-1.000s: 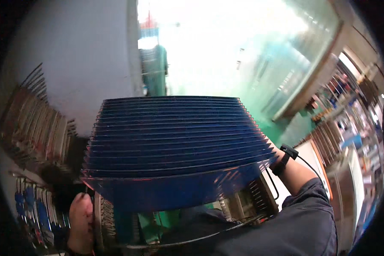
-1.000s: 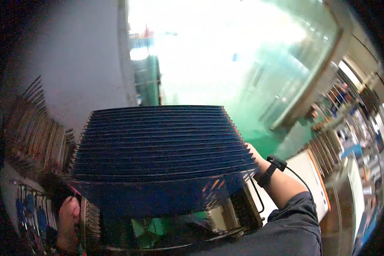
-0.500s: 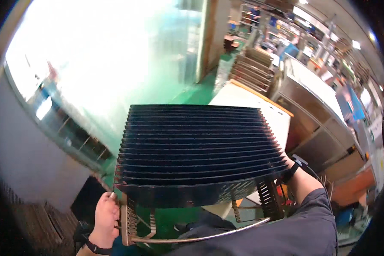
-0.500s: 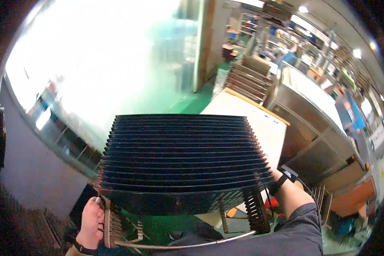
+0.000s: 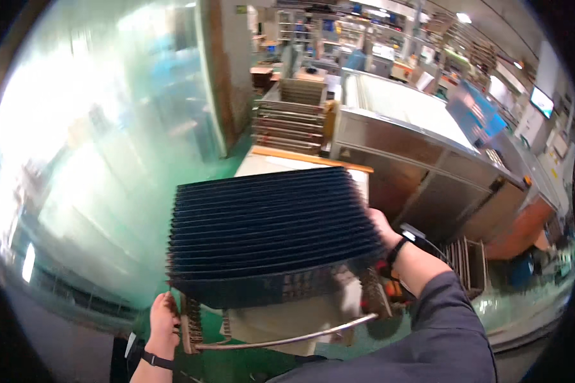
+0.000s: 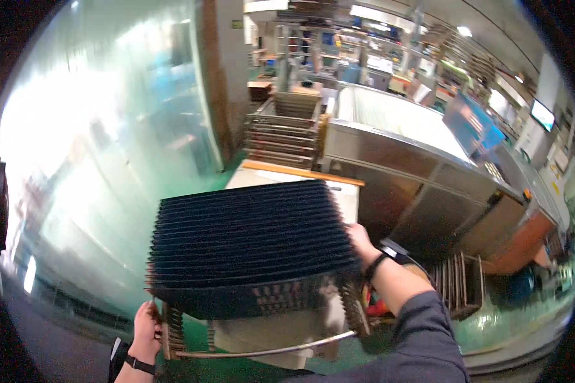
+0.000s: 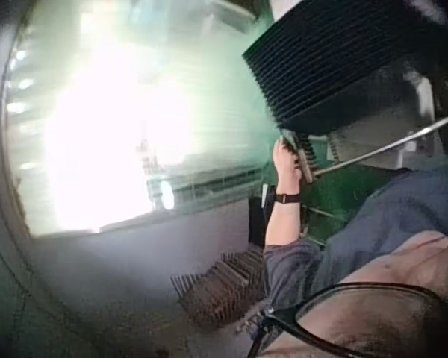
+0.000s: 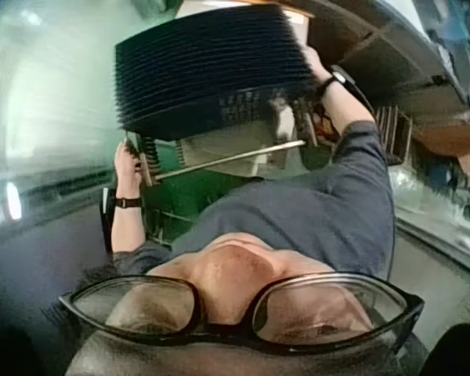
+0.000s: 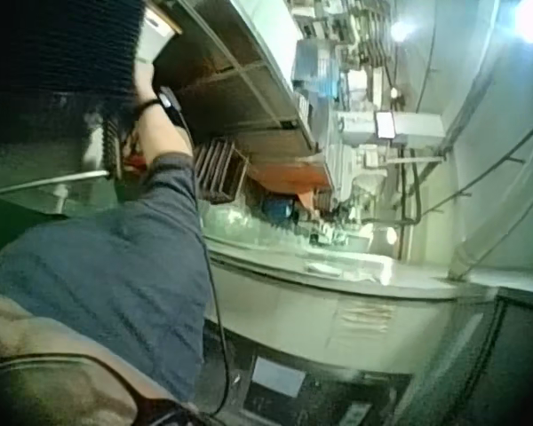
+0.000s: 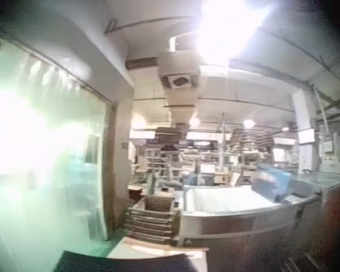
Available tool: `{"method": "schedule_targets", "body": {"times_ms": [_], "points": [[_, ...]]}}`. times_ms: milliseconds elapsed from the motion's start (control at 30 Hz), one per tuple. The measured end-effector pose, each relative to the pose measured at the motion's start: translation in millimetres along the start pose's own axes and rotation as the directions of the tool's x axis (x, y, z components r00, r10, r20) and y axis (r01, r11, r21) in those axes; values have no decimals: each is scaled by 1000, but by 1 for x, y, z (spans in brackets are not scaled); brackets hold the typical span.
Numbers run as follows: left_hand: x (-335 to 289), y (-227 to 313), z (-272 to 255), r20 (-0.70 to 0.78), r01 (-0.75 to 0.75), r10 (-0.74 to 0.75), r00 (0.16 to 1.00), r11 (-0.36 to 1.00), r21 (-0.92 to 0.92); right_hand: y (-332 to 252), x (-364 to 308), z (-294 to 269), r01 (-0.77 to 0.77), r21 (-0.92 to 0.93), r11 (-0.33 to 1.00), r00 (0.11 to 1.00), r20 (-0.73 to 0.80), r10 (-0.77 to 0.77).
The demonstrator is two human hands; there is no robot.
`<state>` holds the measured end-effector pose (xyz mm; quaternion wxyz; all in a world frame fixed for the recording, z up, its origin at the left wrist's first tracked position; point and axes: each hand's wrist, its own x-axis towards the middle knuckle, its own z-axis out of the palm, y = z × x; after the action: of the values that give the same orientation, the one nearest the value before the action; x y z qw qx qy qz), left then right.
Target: The recorder is transferring large circuit boards from a drying or storage rack into a different transport rack in a factory setting.
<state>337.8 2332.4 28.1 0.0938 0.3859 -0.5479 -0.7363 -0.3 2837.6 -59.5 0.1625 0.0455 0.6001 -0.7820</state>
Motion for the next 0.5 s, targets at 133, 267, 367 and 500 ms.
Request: {"method": "schedule_targets", "body": {"times_ms": [133, 267, 367, 500], "points": [[63, -7, -21, -132, -144, 141, 981, 989, -11, -37, 30, 105, -45, -338, 940, 991, -136, -2], [95, -9, -46, -150, -245, 269, 951, 956, 160, -28, 96, 104, 42, -558, 829, 987, -104, -120], [37, -18, -23, -181, -385, 443, 878, 878, 284, -50, 46, 111, 12, 10, 1000, 994, 109, -13], [-63, -103, -88, -90, -404, 641, 762, 579, 708, -79, -40, 174, 668, -710, 222, 699, 495, -516]]}}
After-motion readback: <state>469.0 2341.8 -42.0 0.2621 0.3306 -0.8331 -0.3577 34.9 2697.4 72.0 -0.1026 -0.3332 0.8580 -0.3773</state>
